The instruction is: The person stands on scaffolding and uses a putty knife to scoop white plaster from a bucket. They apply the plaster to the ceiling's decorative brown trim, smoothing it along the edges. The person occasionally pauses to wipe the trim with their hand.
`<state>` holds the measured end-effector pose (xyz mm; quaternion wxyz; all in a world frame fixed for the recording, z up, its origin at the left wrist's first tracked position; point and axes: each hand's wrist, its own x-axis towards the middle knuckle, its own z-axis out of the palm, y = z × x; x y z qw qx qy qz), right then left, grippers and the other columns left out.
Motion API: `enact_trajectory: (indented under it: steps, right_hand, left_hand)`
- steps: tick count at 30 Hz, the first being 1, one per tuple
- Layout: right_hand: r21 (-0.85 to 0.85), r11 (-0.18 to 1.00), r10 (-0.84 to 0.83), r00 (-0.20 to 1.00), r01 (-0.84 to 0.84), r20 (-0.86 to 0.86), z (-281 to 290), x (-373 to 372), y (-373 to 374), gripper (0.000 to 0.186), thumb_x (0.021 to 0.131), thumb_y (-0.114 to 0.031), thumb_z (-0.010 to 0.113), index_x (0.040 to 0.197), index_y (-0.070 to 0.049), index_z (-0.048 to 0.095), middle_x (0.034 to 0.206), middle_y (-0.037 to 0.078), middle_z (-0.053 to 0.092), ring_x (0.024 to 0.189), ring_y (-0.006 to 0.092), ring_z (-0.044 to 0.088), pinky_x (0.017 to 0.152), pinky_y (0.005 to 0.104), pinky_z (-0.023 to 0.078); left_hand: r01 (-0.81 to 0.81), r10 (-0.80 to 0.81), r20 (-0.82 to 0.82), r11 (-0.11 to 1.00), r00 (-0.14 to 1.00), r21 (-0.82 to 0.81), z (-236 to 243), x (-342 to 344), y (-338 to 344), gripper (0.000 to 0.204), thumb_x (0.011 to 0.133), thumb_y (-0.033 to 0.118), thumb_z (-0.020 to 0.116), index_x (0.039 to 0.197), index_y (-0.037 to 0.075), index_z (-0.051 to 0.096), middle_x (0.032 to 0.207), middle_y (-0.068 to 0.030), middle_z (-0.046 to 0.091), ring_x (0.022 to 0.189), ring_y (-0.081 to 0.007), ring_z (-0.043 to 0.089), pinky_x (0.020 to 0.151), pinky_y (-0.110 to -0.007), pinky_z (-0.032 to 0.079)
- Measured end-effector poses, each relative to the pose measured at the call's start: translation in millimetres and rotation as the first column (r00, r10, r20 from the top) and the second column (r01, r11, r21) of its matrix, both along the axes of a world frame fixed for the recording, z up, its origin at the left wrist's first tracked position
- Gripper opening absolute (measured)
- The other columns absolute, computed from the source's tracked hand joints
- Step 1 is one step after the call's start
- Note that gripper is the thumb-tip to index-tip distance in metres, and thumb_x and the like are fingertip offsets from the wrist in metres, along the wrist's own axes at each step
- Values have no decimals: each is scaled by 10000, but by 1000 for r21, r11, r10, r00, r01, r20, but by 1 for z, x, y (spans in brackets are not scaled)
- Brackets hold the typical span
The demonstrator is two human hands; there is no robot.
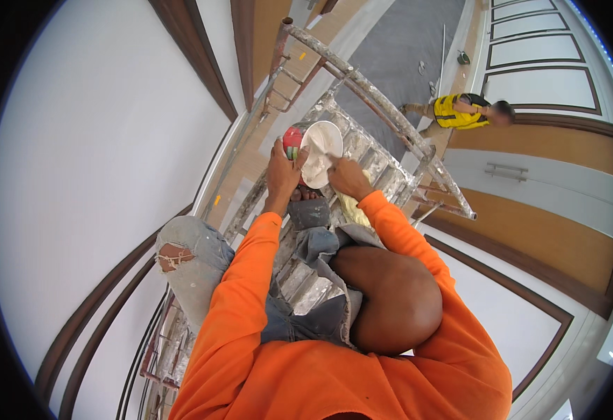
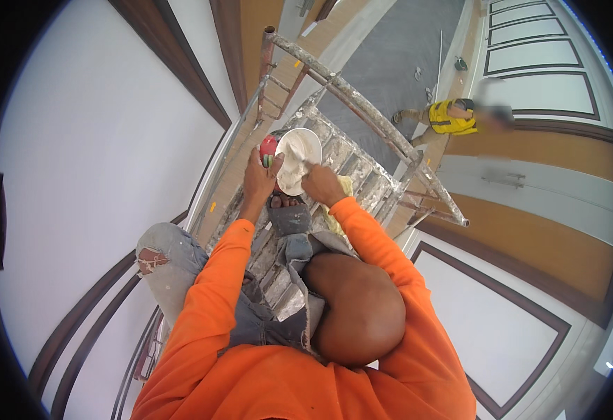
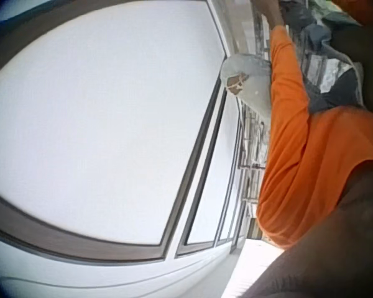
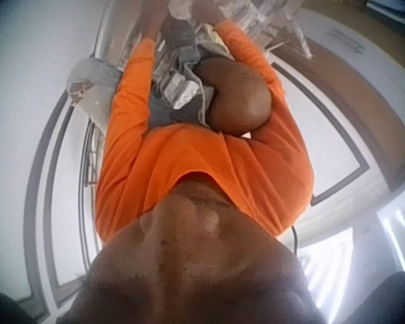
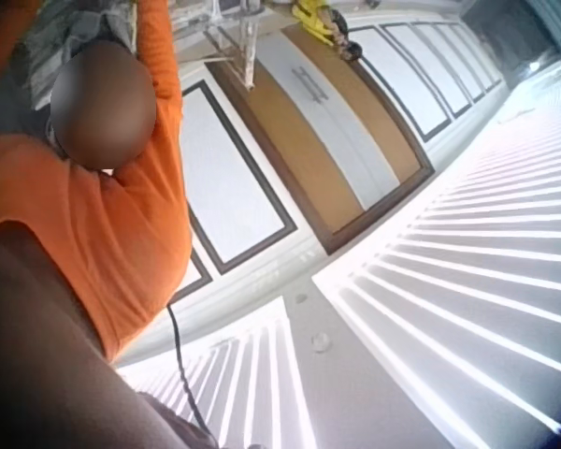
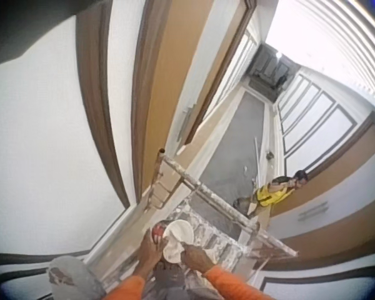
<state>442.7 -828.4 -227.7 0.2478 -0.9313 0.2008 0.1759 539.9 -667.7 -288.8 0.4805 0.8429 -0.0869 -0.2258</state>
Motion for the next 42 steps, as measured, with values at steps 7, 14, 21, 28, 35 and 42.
enact_trajectory:
  steps: [7,14,21,28,35,42]
  right_hand:
    - [74,993,90,994,-94,62,4,-3,-19,493,846,-177,537,1301,-15,639,877,322,691,812,482,697,804,540,560]
    - [143,981,123,992,-127,40,16,-9,-8,509,861,-170,538,1328,13,624,867,353,679,794,501,690,787,558,551]
    - [52,991,121,991,-124,61,-9,4,-6,429,851,-184,554,1205,26,675,869,310,694,798,499,686,780,564,556]
    - [-1,999,34,999,-34,30,-4,18,-10,477,854,-203,545,1278,-31,677,924,312,697,832,488,691,817,542,559]
    - [-20,998,66,991,-64,116,-9,19,-36,466,840,-198,550,1264,-70,696,854,307,692,773,474,694,789,538,566]
    - [69,997,-33,996,27,87,7,14,-38,501,834,-205,554,1298,-53,668,897,328,691,843,531,676,832,568,550]
  left_hand:
    - [-16,15,-24,1000,1000,-15,-1,2,1,931,897,617,672,1449,-88,414,1355,-347,557,1219,-500,583,989,-524,494]
    - [-22,21,-61,1000,998,-21,-5,5,5,928,897,618,671,1443,-89,417,1352,-345,559,1210,-499,587,985,-522,497]
    - [-46,46,-24,999,999,-11,-11,2,2,911,894,614,675,1425,-87,437,1294,-354,588,1181,-503,604,964,-518,502]
    - [-61,62,28,998,998,-24,-9,-3,2,859,896,594,682,1403,-67,473,1215,-350,641,1136,-508,633,931,-501,512]
    - [-36,38,79,999,996,-22,-4,-2,-1,821,900,578,684,1391,-52,492,1231,-334,642,1146,-493,634,958,-501,502]
    - [34,-33,11,997,999,-69,-4,1,-2,885,894,550,706,1422,-108,439,1343,-351,571,1223,-493,588,1004,-496,483]
